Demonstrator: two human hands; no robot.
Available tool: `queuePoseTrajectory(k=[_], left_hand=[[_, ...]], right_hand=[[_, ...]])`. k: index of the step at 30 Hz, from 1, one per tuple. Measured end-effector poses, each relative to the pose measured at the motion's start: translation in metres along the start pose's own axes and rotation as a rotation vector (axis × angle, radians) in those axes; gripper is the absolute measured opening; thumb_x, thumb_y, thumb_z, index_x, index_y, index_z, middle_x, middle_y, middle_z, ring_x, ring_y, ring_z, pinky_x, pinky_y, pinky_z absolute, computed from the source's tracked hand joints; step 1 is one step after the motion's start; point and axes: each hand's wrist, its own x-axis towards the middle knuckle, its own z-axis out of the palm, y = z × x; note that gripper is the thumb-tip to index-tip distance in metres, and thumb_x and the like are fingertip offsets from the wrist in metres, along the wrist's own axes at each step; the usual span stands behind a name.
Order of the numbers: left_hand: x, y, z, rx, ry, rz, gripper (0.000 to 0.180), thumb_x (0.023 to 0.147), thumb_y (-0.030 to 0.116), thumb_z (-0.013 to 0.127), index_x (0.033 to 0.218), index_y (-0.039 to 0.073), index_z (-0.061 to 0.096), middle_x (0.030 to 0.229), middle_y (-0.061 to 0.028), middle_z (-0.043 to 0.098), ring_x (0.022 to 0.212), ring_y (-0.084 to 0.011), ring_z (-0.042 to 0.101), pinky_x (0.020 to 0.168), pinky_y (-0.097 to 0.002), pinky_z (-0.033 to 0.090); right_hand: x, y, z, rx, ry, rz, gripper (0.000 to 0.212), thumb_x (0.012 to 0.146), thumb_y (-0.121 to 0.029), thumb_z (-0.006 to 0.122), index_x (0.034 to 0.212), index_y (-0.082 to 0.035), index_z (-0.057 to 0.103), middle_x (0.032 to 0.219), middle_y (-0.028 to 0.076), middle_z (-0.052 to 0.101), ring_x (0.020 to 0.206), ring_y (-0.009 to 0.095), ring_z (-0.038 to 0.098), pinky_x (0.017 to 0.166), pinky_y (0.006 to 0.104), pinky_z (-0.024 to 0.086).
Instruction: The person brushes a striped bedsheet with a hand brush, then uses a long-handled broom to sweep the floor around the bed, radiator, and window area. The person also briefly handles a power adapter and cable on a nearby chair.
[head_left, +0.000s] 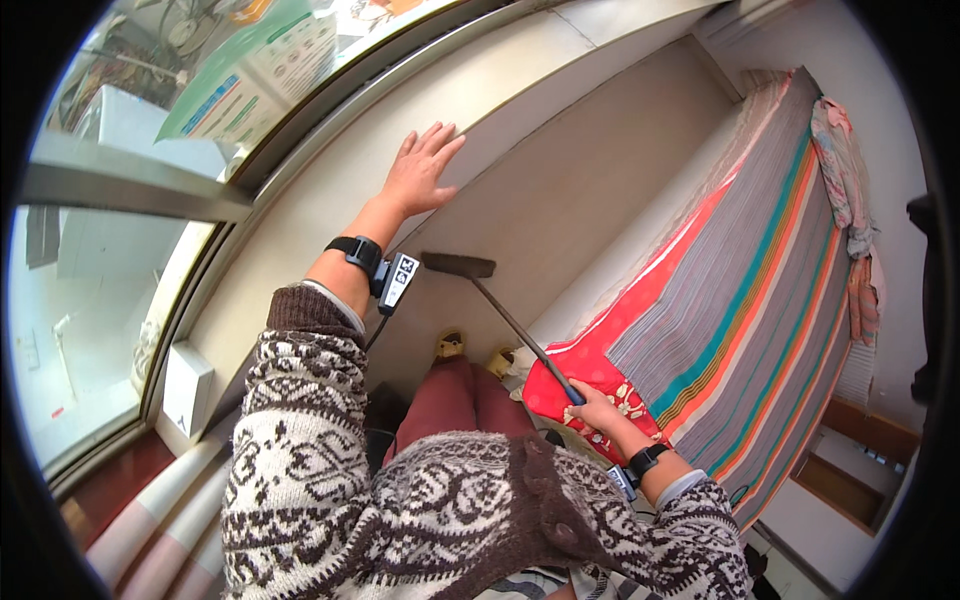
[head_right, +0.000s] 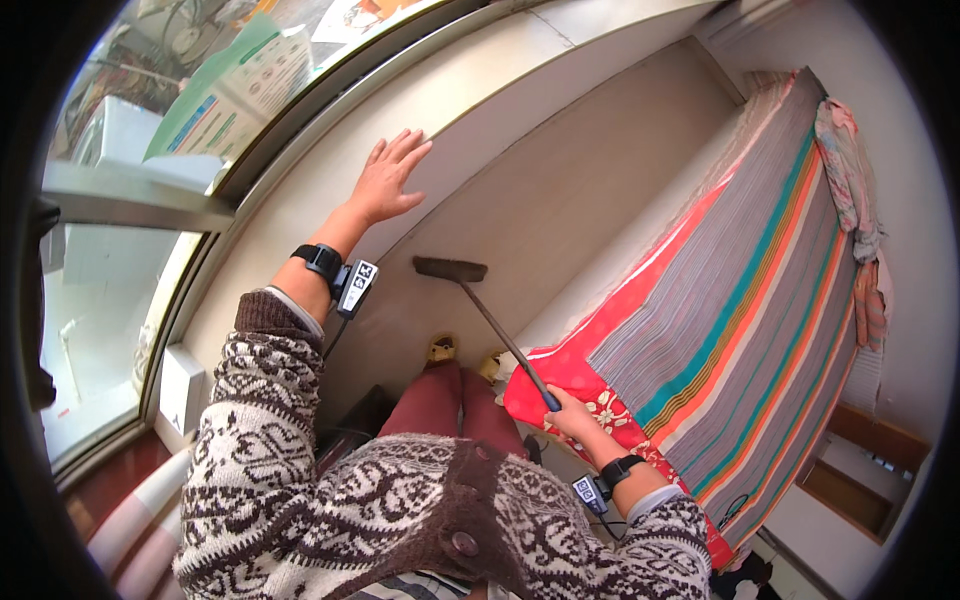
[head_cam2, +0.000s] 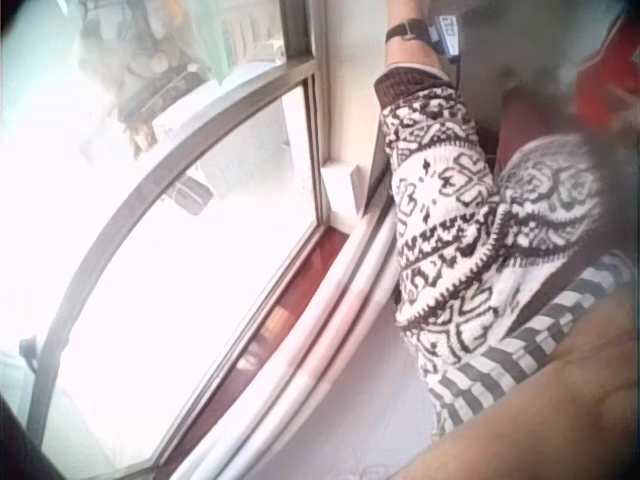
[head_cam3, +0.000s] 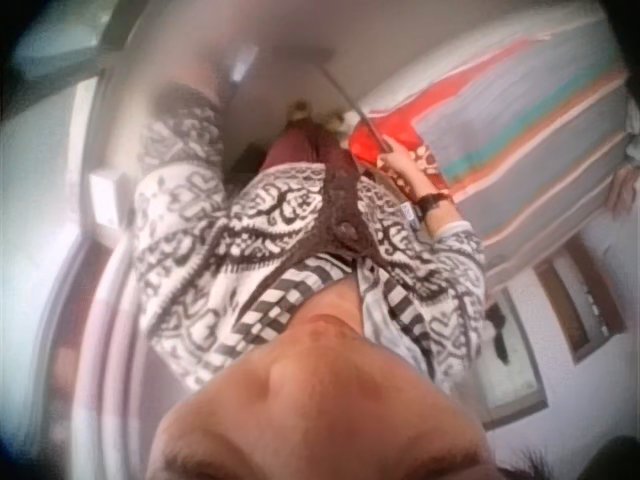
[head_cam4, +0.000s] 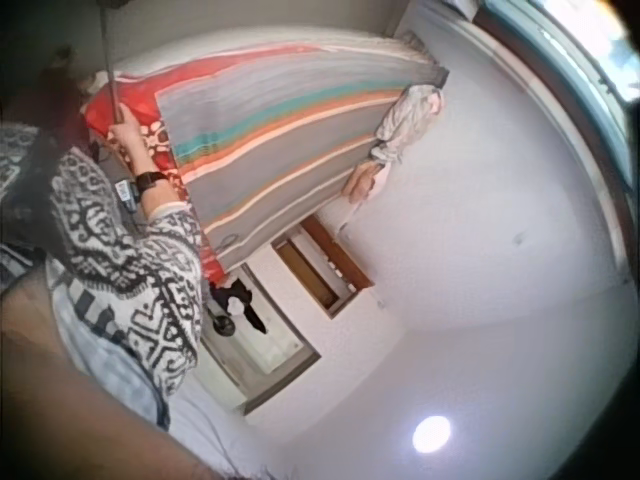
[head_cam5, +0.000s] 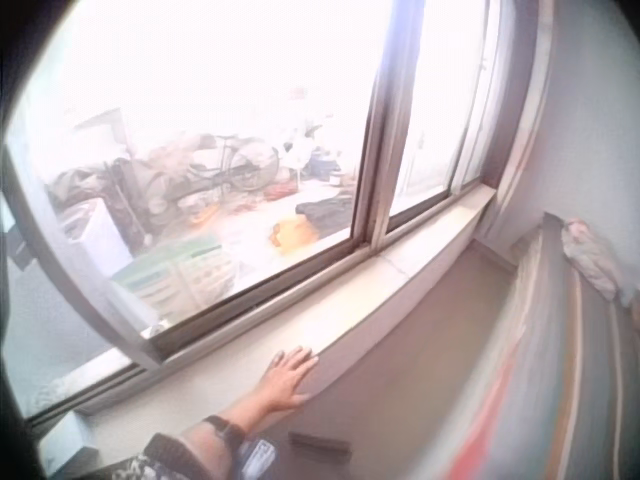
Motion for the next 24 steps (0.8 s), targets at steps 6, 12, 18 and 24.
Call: queuePoseTrajectory(k=[6,12,18,24], left_hand=[[-0.078,0.003,-0.001,-0.134,0.276,-0.098,0.055,0.075,0.012,0.064,0.127,0.008,0.046,0.133,-0.0120,0.044,0.129,-0.0302,0.034,0.106,-0.0446,0.029],[-0.239,-0.008,-0.016,-0.043,0.257,-0.463,0.043,0.074,0.011,0.063,0.115,0.004,0.054,0.123,-0.0149,0.052,0.121,-0.0338,0.043,0.102,-0.0448,0.033],[-0.391,0.029,-0.045,0.130,0.159,-0.824,0.040,0.075,0.013,0.063,0.114,0.006,0.055,0.123,-0.0134,0.053,0.121,-0.0317,0.044,0.102,-0.0447,0.032],[-0.491,0.105,-0.047,0.181,-0.189,-1.392,0.048,0.074,0.020,0.064,0.119,0.009,0.053,0.130,-0.0127,0.048,0.127,-0.0295,0.036,0.105,-0.0484,0.024]], right_hand=[[0.013,-0.007,-0.038,-0.207,0.033,-0.128,0.062,0.077,-0.008,0.062,0.135,-0.016,0.041,0.081,0.012,0.059,0.060,0.018,0.058,0.053,0.0310,0.050],[0.093,-0.100,-0.063,-0.598,0.079,-0.336,0.062,0.071,-0.008,0.057,0.131,-0.017,0.044,0.098,0.021,0.063,0.072,0.033,0.065,0.064,0.0376,0.053],[0.149,-0.097,-0.011,-0.924,-0.015,-0.421,0.067,0.070,-0.002,0.057,0.133,-0.013,0.038,0.086,0.023,0.062,0.053,0.027,0.061,0.048,0.0377,0.049],[0.147,-0.124,-0.087,-0.658,-0.347,-0.226,0.069,0.067,0.000,0.063,0.132,-0.009,0.043,0.091,0.016,0.060,0.052,0.020,0.059,0.042,0.0295,0.050]])
